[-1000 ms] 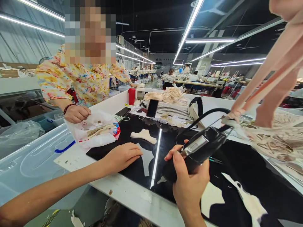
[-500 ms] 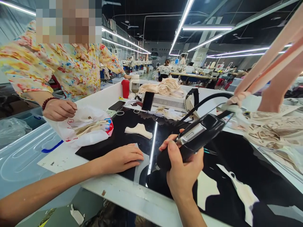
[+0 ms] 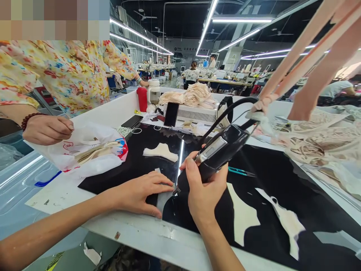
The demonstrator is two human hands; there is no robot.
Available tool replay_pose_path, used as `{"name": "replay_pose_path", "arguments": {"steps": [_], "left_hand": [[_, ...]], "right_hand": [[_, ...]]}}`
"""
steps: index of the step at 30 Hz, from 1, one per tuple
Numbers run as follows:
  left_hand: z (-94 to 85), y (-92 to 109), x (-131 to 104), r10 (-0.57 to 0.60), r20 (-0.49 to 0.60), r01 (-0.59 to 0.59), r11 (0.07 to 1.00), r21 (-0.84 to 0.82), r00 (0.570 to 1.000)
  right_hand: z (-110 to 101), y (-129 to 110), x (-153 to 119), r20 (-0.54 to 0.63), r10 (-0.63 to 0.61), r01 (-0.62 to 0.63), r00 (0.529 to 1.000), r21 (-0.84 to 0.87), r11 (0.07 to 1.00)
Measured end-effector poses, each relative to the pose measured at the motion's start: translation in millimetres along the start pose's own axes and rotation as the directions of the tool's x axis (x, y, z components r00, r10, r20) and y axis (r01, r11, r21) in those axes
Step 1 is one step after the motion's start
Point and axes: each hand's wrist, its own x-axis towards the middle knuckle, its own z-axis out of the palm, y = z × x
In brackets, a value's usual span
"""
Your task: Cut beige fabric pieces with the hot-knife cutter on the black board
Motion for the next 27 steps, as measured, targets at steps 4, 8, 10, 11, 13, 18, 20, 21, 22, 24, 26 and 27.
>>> {"name": "replay_pose_path", "arguments": {"steps": [4,8,10,11,13,18,20,21,22,24,26,27], "left_hand": [[-1.4,-1.9,1.0,0.014,0.010,-0.014,1.000,-0.005,1.000],[-3.2,-1.1,1.7,0.020,0.018,-0.020,1.000,0.012,1.000],[-3.6,-0.9,1.3,0.020,0.023,-0.020,1.000,0.016,1.000],[-3.9,-0.8,1.0,0.020,0.025,-0.021,1.000,0.015,0.999],[-4.5,-0.8,0.6,0.021,0.026,-0.021,1.000,0.010,0.999],[-7.2,0.0,0.9,0.008,0.047,-0.008,1.000,-0.003,0.999],[-7.8,0.3,1.1,0.009,0.048,-0.009,1.000,-0.002,0.999],[-8.0,0.2,1.2,0.011,0.049,-0.011,1.000,0.000,0.999],[-7.9,0.0,1.2,0.013,0.049,-0.013,1.000,0.002,0.999],[-7.7,-0.9,1.1,0.017,0.052,-0.017,1.000,0.003,0.999],[-7.2,-2.2,0.8,0.020,0.057,-0.021,1.000,0.004,0.998],[-7.1,-2.9,0.6,0.022,0.060,-0.023,1.000,0.005,0.998]], "right_hand": [[-0.6,-0.2,-0.8,-0.003,0.005,-0.005,1.000,-0.021,1.000],[1.5,-3.2,-0.9,-0.003,0.025,-0.025,1.000,-0.025,0.999],[2.1,-3.9,-1.6,-0.001,0.024,-0.024,1.000,-0.021,0.999],[2.1,-3.9,-2.0,0.003,0.021,-0.021,1.000,-0.021,1.000],[1.7,-3.3,-3.0,0.008,0.023,-0.023,1.000,-0.028,0.999],[0.8,-1.8,-4.4,0.017,0.018,-0.018,1.000,-0.038,0.999],[1.3,-2.5,-4.4,0.019,0.023,-0.022,1.000,-0.041,0.999],[1.7,-3.1,-4.5,0.016,0.027,-0.026,1.000,-0.042,0.999],[2.2,-3.9,-4.7,0.012,0.029,-0.029,0.999,-0.038,0.999],[3.3,-5.7,-5.7,0.005,0.033,-0.033,0.999,-0.021,0.999],[4.3,-7.1,-7.6,0.008,0.040,-0.040,0.999,-0.005,0.999],[4.7,-7.5,-8.8,0.015,0.044,-0.044,0.999,-0.001,0.999]]}}
